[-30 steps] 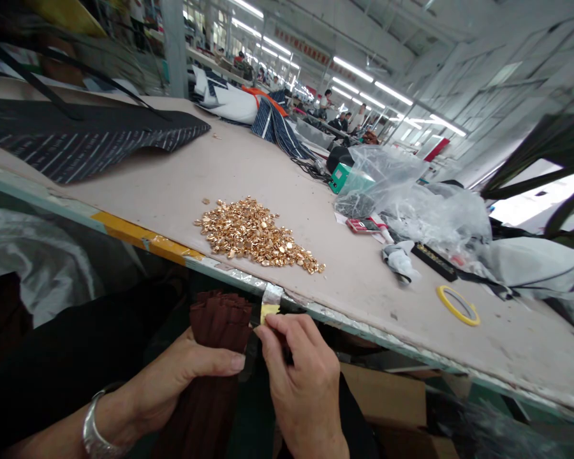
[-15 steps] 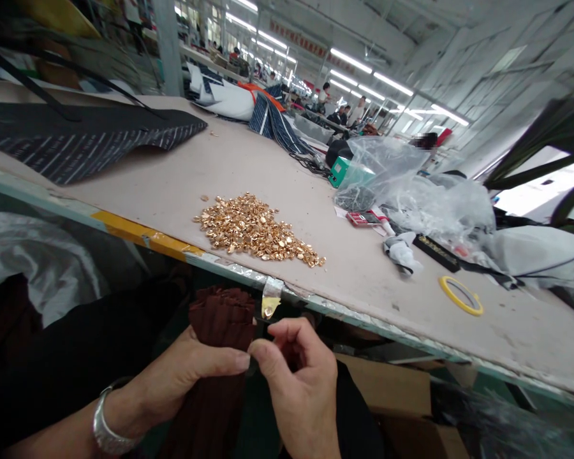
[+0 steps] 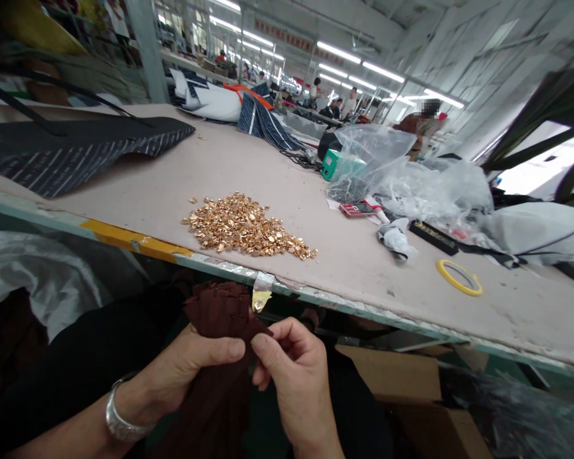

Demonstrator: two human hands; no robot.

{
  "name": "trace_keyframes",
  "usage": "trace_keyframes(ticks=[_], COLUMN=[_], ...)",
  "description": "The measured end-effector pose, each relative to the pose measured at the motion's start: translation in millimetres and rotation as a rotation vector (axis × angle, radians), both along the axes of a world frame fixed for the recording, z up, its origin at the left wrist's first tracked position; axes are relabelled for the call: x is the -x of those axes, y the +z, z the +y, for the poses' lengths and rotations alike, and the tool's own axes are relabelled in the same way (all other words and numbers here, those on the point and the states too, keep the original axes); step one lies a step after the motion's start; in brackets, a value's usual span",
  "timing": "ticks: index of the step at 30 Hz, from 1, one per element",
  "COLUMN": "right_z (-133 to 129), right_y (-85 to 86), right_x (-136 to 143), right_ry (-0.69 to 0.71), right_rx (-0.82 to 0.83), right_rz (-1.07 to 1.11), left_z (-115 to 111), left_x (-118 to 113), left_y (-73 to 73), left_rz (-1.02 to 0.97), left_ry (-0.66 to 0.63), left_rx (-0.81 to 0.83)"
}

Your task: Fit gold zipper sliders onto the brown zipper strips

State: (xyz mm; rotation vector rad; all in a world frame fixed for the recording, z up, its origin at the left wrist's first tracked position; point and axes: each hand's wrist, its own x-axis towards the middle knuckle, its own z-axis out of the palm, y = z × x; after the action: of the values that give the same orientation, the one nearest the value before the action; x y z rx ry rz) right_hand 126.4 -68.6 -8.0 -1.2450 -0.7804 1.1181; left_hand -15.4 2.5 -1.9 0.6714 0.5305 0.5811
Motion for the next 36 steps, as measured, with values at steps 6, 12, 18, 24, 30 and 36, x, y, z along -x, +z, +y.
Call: trace_keyframes(ticks=[6, 12, 18, 24, 30, 36], right_z=[1.4, -1.6, -0.3, 1.1, 2.2, 1.7], right_y=[5.8, 10.5, 14.3, 19.2, 18.1, 14.7], right_x=[-4.5, 1.5, 0.3, 0.4, 6.9, 10.0], right_ry=[-0.084, -0.081, -0.035, -0.045, -0.026, -0.021], right_rx=[-0.01, -0.022, 0.034, 0.045, 0.017, -0.066], right_rz=[-0.047, -0.291, -0.289, -0.385, -0.467, -0.576], left_z=[5.6, 6.7, 9.9, 6.4, 3.0, 4.9], left_x=[1.5, 4.6, 4.8, 3.6, 1.3, -1.1], left_y=[-1.4, -0.3, 1.8, 3.9, 2.7, -0.7], left_rz=[0.092, 0.167, 0.12, 0.177, 0.243, 0.164], left_ry=[0.115, 0.13, 0.102, 0.147, 0.226, 0.217], left_rx=[-0.031, -0.145, -0.201, -0.2, -0.199, -0.066])
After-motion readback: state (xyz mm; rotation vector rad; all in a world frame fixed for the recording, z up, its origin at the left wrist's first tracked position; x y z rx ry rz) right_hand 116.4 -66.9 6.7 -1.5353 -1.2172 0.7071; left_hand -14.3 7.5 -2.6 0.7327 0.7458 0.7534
